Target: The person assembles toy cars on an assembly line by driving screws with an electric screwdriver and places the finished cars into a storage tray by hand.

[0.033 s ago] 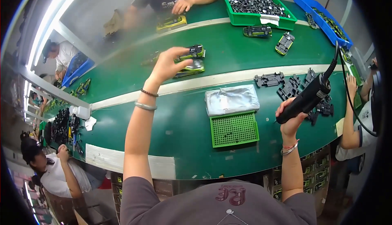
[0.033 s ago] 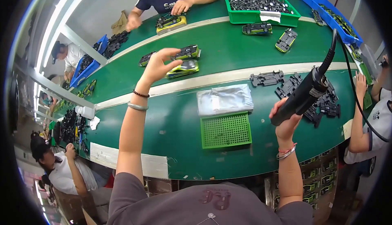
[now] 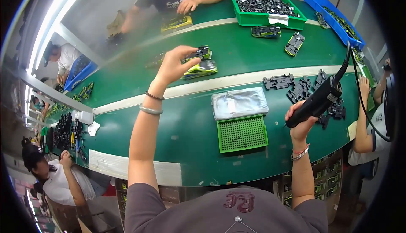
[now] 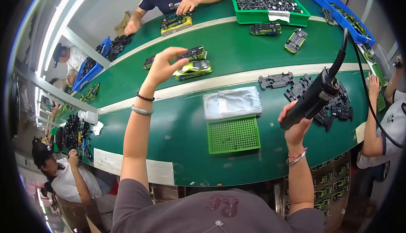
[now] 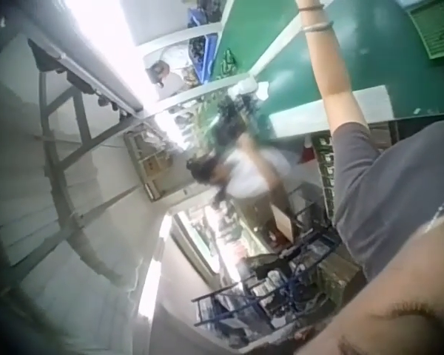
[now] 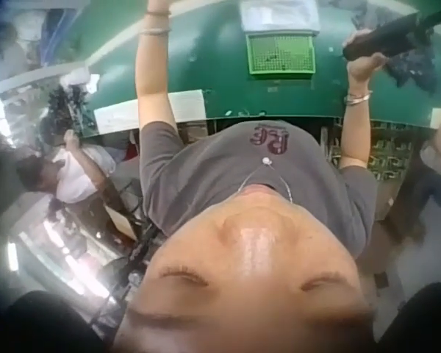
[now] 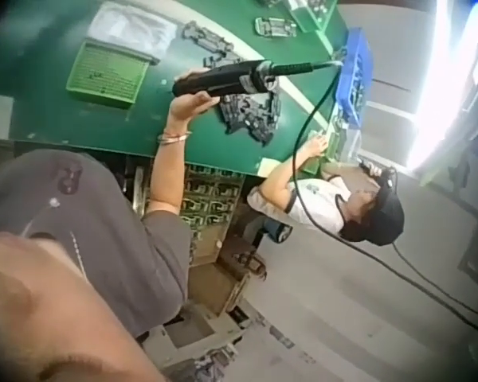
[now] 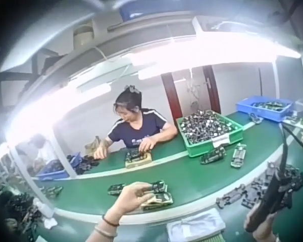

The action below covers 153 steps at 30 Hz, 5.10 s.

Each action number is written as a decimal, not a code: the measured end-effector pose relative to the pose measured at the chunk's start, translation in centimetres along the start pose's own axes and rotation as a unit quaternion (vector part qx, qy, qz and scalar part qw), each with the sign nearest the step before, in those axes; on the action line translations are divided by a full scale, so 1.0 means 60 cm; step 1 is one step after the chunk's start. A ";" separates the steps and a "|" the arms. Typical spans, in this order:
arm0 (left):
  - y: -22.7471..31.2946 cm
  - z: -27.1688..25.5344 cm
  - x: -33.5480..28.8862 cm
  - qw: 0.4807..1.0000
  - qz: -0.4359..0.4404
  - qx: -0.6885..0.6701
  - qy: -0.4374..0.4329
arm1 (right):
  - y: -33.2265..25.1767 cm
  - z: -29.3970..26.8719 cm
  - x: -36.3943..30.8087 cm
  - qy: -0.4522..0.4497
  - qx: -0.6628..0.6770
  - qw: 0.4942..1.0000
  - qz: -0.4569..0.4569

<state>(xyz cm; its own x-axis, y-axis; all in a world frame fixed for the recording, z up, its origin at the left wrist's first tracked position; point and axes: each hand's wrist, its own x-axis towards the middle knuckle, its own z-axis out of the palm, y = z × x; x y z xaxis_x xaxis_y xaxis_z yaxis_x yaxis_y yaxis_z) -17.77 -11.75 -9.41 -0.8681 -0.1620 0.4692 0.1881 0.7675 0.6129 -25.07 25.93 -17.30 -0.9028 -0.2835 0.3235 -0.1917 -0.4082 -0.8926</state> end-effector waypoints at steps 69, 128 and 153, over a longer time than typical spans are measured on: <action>0.356 0.030 -1.104 0.333 -0.912 0.022 0.239 | 0.013 -0.023 0.022 -0.089 0.036 0.995 0.011; -0.057 -0.031 -0.027 0.981 -0.087 0.151 -0.089 | -0.007 0.009 -0.018 -0.033 -0.058 0.997 0.028; 0.117 0.146 -0.114 0.967 0.149 0.118 -0.170 | -0.018 0.019 -0.013 -0.056 -0.062 0.996 0.037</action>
<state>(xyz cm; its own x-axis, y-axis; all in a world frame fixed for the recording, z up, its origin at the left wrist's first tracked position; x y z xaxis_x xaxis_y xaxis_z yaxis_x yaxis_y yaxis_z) -14.53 0.20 -13.87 -0.8998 0.2700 0.3427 0.3777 0.8751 0.3024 -23.73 25.62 -16.26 -0.8692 -0.4064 0.2816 -0.1780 -0.2740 -0.9451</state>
